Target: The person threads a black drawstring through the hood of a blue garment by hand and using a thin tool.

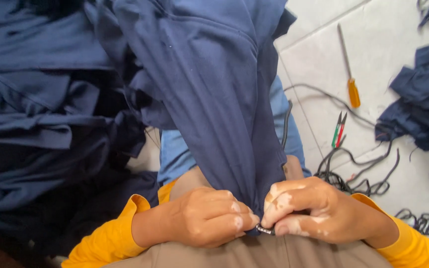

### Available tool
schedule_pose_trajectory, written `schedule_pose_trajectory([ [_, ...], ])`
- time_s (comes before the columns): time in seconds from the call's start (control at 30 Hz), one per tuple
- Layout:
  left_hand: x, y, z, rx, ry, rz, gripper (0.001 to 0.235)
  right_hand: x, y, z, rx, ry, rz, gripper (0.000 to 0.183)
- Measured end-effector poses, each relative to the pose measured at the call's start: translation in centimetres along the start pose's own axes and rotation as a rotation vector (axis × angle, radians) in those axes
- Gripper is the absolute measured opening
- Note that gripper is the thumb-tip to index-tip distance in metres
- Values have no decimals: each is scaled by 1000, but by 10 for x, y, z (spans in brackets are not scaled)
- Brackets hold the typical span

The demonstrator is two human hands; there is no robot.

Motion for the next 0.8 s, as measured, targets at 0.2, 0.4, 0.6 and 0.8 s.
schedule_pose_trajectory([
  [0.2,13,25,-30,76,-7,86,21,12,21,-31,-11,34,30,12],
  [0.4,20,34,-36,-168,75,153,17,10,18,-27,-173,-43,31,6],
  [0.6,26,37,-32,-120,19,209,12,11,22,-37,18,-53,3,5],
  [0.8,31,33,-31,-45,56,158,14,14,32,-37,100,-42,40,6],
])
Point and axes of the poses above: each hand's wrist, its own x-axis away from the middle knuckle, its own z-axis out of the back of the hand, y = z × x, the point moved 1 cm from there along -x, towards the middle knuckle, and after that the axes turned 7 degrees about -y, right-handed, at the moved point
